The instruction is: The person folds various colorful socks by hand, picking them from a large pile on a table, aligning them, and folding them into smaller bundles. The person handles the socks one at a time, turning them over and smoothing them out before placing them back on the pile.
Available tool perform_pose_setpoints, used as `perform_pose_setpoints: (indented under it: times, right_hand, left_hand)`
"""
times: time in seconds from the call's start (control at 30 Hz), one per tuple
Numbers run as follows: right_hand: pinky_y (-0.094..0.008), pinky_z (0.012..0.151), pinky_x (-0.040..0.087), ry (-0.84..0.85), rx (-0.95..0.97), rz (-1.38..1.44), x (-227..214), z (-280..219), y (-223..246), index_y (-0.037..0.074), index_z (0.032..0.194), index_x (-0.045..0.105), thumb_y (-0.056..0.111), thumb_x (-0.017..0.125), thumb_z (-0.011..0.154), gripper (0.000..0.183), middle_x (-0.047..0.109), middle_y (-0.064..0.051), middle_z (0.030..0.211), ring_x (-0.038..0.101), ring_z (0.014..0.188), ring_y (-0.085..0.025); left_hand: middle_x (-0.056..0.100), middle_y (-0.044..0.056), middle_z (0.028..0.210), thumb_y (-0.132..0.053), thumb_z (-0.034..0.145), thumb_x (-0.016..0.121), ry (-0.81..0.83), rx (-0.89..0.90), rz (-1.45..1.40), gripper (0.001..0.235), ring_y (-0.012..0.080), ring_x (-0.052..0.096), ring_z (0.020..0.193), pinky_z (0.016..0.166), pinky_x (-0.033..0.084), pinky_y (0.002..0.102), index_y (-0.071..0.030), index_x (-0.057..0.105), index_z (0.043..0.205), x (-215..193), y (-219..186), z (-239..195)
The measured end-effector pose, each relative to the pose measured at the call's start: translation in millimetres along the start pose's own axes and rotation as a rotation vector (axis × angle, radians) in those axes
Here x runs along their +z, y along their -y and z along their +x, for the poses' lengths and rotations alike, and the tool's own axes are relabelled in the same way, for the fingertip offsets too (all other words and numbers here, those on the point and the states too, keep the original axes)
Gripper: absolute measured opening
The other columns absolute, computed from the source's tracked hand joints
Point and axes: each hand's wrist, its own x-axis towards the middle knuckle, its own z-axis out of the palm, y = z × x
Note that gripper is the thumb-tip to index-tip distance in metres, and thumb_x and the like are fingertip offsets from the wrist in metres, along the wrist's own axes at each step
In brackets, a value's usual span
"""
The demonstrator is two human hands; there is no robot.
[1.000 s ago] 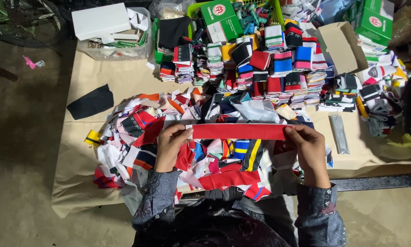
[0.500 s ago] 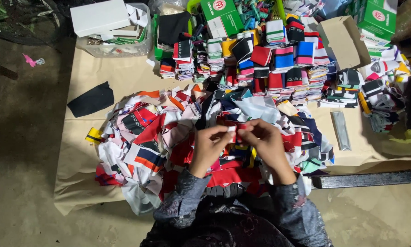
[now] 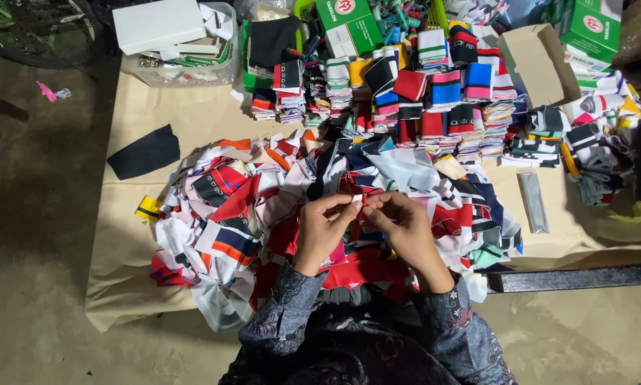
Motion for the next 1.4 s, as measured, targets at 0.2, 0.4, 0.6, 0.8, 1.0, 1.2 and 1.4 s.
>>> perform_pose_setpoints:
  times: [0.2, 0.4, 0.6, 0.8, 1.0, 1.2, 1.4]
  right_hand:
    - [-0.033, 0.071, 0.062, 0.021, -0.006, -0.005, -4.2, -2.6, -7.5, -0.003, 0.100, 0.074, 0.003, 0.077, 0.089, 0.013, 0.069, -0.009, 0.076, 0.065, 0.079, -0.013]
    - [-0.041, 0.075, 0.061, 0.100, -0.092, -0.042, -10.8, -4.1, -22.5, 0.000, 0.099, 0.072, -0.010, 0.056, 0.089, 0.022, 0.072, -0.015, 0.082, 0.067, 0.082, -0.020]
    - [-0.048, 0.078, 0.062, 0.073, -0.220, 0.053, -17.6, -10.5, -15.5, -0.002, 0.116, 0.048, -0.020, 0.053, 0.080, 0.041, 0.062, -0.020, 0.101, 0.066, 0.095, -0.031]
    - [-0.054, 0.104, 0.046, 0.217, -0.512, -0.242, -39.1, -9.6, -7.6, -0.001, 0.109, 0.069, -0.002, 0.076, 0.082, 0.028, 0.071, -0.018, 0.111, 0.065, 0.117, -0.039]
    - [-0.053, 0.099, 0.047, 0.320, -0.369, -0.154, -45.4, -9.3, -13.7, -0.001, 0.121, 0.070, 0.000, 0.081, 0.078, 0.044, 0.072, -0.019, 0.104, 0.066, 0.108, -0.036]
    - [-0.041, 0.079, 0.052, 0.362, -0.275, -0.134, -38.8, -6.1, -4.4, 0.002, 0.097, 0.073, 0.002, 0.077, 0.085, 0.012, 0.071, -0.011, 0.077, 0.066, 0.079, -0.020]
    - [-0.035, 0.062, 0.050, 0.396, -0.158, -0.208, -35.0, -8.8, 10.9, 0.003, 0.092, 0.075, 0.004, 0.075, 0.087, 0.006, 0.069, -0.011, 0.061, 0.061, 0.062, -0.017]
  left_hand:
    - [0.074, 0.026, 0.087, -0.015, 0.086, 0.083, 0.064, -0.013, 0.033, 0.024, 0.0328, 0.075, 0.083, 0.070, 0.064, 0.038, 0.005, 0.077, 0.097, -2.3, -5.7, -2.1]
    - [0.072, 0.024, 0.081, -0.009, 0.082, 0.083, 0.136, 0.014, 0.049, 0.030, 0.0216, 0.068, 0.083, 0.067, 0.063, 0.036, 0.012, 0.073, 0.100, -8.3, -13.6, -2.8]
    - [0.075, 0.016, 0.081, -0.008, 0.087, 0.077, 0.220, 0.166, 0.229, 0.012, 0.0236, 0.076, 0.078, 0.063, 0.062, 0.030, 0.001, 0.077, 0.095, -13.5, -32.2, -2.8]
    - [0.078, 0.012, 0.092, -0.006, 0.094, 0.066, 0.412, 0.449, 0.291, 0.016, 0.0301, 0.076, 0.086, 0.074, 0.061, 0.035, -0.006, 0.079, 0.103, -10.3, -67.7, -2.2]
    - [0.077, 0.019, 0.102, -0.004, 0.095, 0.067, 0.479, 0.460, 0.228, 0.022, 0.0345, 0.076, 0.092, 0.079, 0.062, 0.037, -0.003, 0.075, 0.116, -14.2, -79.0, 1.1]
    - [0.077, 0.018, 0.097, -0.005, 0.096, 0.066, 0.506, 0.478, 0.257, 0.017, 0.0356, 0.075, 0.089, 0.080, 0.062, 0.040, -0.003, 0.075, 0.110, -19.5, -60.8, 5.4]
    - [0.078, 0.015, 0.091, -0.010, 0.096, 0.067, 0.378, 0.417, 0.290, 0.014, 0.0327, 0.076, 0.087, 0.076, 0.062, 0.037, -0.004, 0.076, 0.106, -37.2, -31.4, -1.6]
